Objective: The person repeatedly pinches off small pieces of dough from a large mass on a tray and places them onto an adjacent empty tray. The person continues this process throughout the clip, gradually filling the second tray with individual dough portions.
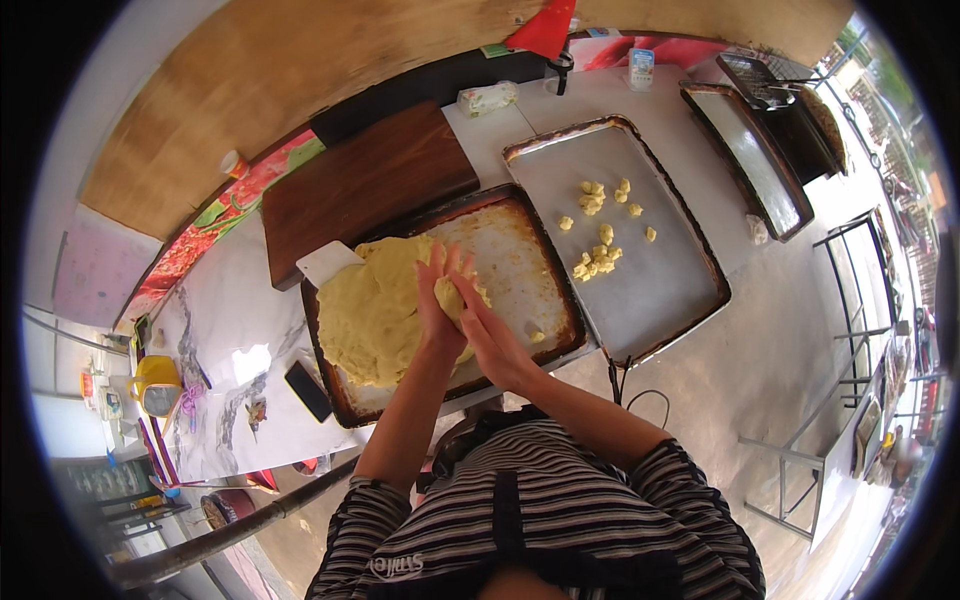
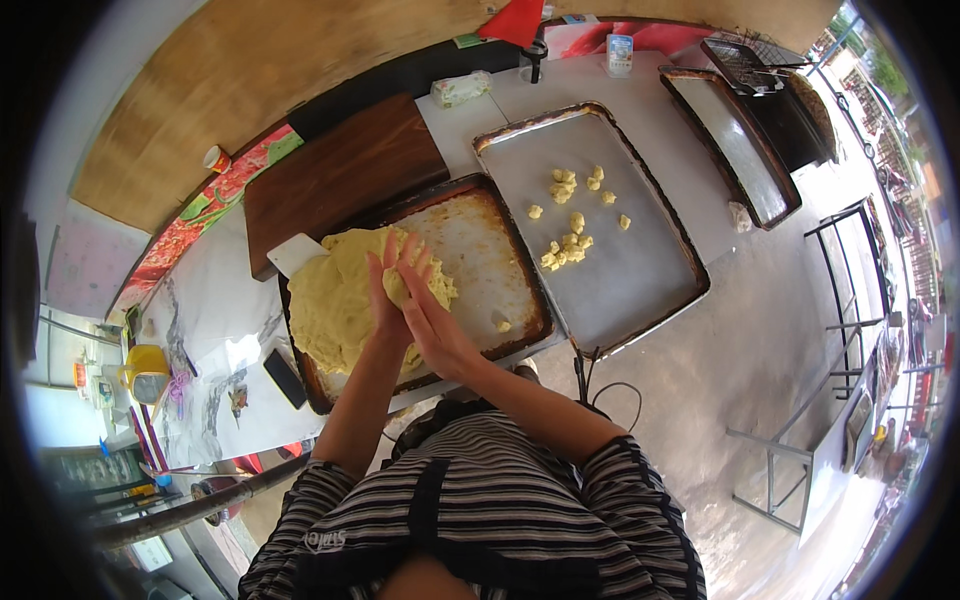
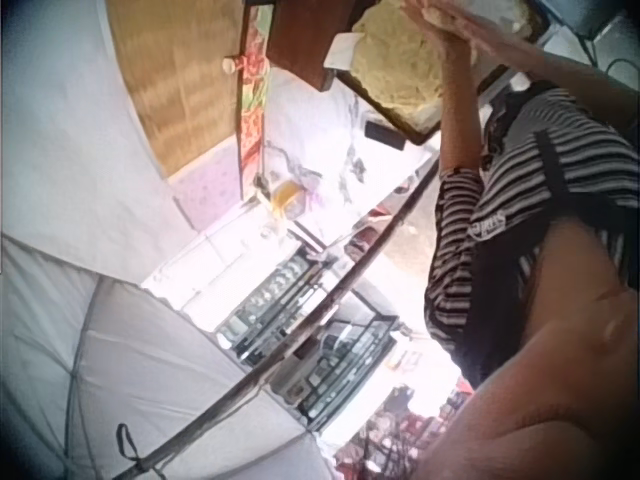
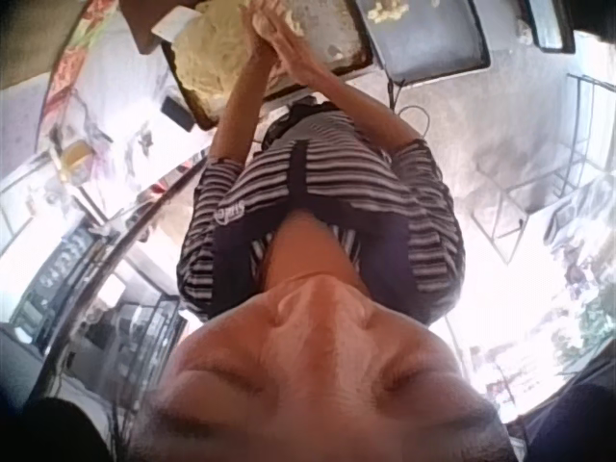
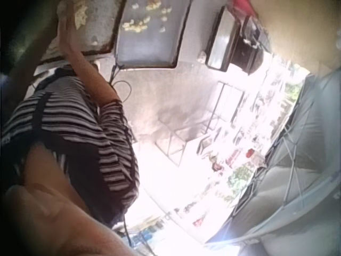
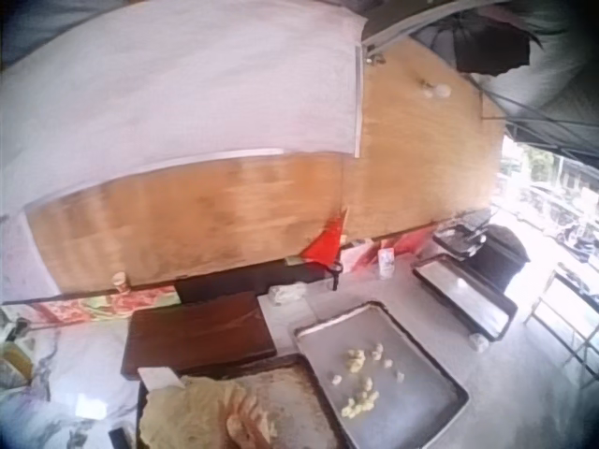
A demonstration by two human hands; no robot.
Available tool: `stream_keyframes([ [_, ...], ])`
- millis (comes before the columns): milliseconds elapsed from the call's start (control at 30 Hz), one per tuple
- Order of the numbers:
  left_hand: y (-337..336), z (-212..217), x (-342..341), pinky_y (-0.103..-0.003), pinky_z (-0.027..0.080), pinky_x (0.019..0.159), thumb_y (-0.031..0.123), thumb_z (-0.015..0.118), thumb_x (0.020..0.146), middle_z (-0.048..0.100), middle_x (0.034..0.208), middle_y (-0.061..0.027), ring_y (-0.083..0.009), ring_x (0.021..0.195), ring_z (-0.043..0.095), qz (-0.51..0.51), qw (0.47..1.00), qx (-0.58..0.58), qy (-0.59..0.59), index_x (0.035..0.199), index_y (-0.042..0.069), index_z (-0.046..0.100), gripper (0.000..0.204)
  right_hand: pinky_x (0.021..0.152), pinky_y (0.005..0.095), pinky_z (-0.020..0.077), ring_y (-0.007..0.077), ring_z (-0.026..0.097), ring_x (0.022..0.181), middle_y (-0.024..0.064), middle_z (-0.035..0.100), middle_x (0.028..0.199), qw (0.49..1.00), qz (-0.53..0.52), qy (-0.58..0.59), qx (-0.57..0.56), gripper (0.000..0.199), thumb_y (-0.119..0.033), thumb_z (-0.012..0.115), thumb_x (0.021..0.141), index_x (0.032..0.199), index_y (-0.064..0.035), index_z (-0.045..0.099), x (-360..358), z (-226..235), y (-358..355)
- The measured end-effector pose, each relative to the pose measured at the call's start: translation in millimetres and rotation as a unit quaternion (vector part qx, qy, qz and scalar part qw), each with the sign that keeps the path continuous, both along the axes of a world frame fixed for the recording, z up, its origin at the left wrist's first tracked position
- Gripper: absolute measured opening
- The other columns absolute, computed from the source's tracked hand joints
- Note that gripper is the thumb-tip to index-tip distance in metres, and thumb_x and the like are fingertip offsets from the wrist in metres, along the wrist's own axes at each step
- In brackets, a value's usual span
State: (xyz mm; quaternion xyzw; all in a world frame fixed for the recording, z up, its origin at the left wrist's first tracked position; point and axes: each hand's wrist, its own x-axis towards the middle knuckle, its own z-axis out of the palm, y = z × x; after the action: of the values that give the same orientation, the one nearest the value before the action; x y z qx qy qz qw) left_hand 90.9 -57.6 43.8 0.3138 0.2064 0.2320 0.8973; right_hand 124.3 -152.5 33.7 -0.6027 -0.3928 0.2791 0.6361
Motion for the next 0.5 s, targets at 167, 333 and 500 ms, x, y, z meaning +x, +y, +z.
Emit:
stream_keyframes([
  [167, -44.8, 1.8, -4.8, -0.033, 0.009, 0.116, 0.051, 0.021, 0.101, 0.017, 0.155, -0.0067, -0.0200, 0.143, 0.015, 0.018, 0.990, 0.142, 0.015, 0.150, 0.009, 0.013, 0.065, 0.114, 0.0351, 0.0147, 0.0308, 0.017, 0.143, 0.0199, 0.023, 0.152, 0.995, -0.042, 0.089, 0.007, 0.057, -0.032, 0.026, 0.101, 0.146, 0.0021, 0.020, 43.2, -1.7, 25.1],
  [333, -30.7, 8.7, -7.1, -0.032, 0.007, 0.116, 0.056, 0.021, 0.099, 0.011, 0.157, -0.0058, -0.0188, 0.144, 0.010, -0.101, 0.993, -0.017, -0.053, 0.150, 0.008, 0.013, 0.071, 0.114, 0.0337, 0.0150, 0.0289, 0.019, 0.142, 0.0194, 0.023, 0.152, 0.996, -0.066, -0.058, 0.000, 0.057, -0.033, 0.024, 0.101, 0.146, 0.0018, 0.022, 39.2, 8.0, 6.3],
  [500, -11.3, 7.5, 1.5, -0.035, 0.005, 0.116, 0.057, 0.020, 0.099, 0.012, 0.156, -0.0086, -0.0228, 0.144, 0.007, 0.048, 0.962, 0.269, -0.004, 0.151, 0.007, 0.008, 0.073, 0.114, 0.0327, 0.0154, 0.0255, 0.020, 0.142, 0.0176, 0.024, 0.152, 0.996, 0.054, 0.047, 0.050, 0.058, -0.035, 0.018, 0.102, 0.147, 0.0012, 0.020, 8.3, 30.7, -9.6],
])
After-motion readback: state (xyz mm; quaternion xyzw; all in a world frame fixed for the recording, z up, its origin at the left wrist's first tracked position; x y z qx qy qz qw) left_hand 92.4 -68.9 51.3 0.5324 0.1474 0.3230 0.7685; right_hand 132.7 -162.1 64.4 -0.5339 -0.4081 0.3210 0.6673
